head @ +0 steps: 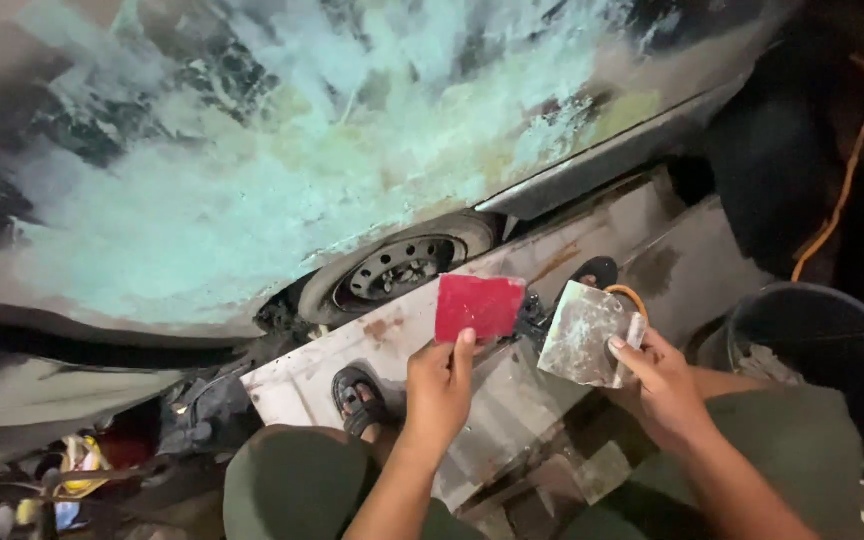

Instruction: The person applies a light-colored body filler to a car's side panel using a red plastic spreader and a metal scraper. They repeatedly scrape excess filler from the spreader onto the metal tool and smooth the surface on the vehicle.

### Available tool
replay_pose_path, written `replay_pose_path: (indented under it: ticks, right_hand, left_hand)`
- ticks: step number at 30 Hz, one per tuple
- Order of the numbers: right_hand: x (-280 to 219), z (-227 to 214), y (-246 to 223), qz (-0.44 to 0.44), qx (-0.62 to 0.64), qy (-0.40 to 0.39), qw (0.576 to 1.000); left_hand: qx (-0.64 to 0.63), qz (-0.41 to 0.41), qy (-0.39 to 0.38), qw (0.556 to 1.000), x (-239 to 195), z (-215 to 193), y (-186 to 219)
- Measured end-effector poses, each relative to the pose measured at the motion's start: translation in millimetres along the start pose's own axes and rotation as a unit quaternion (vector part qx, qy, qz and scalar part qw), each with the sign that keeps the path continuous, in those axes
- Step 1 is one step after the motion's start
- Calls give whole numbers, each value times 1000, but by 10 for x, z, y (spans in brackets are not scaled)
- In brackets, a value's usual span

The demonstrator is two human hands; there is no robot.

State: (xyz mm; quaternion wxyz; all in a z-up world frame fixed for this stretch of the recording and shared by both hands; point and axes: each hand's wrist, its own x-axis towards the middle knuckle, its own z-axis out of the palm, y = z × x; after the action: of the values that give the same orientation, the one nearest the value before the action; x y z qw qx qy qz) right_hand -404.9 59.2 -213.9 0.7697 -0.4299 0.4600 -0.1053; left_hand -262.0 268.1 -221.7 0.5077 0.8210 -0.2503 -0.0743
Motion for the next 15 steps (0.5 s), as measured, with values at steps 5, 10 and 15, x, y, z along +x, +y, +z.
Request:
replay_pose_path:
  ticks: [5, 10, 15]
  right_hand:
    - [458, -298, 351, -203, -190, 28, 960]
    - [218, -4, 139, -146, -156, -3, 977]
    - [-81, 321, -23, -89, -37, -57, 994]
  left_hand:
    - [-136, -120, -68, 981, -68, -124, 83]
    - [-64, -131, -159, 977, -44, -254, 261]
    - [32, -113, -322, 939, -80, -199, 246]
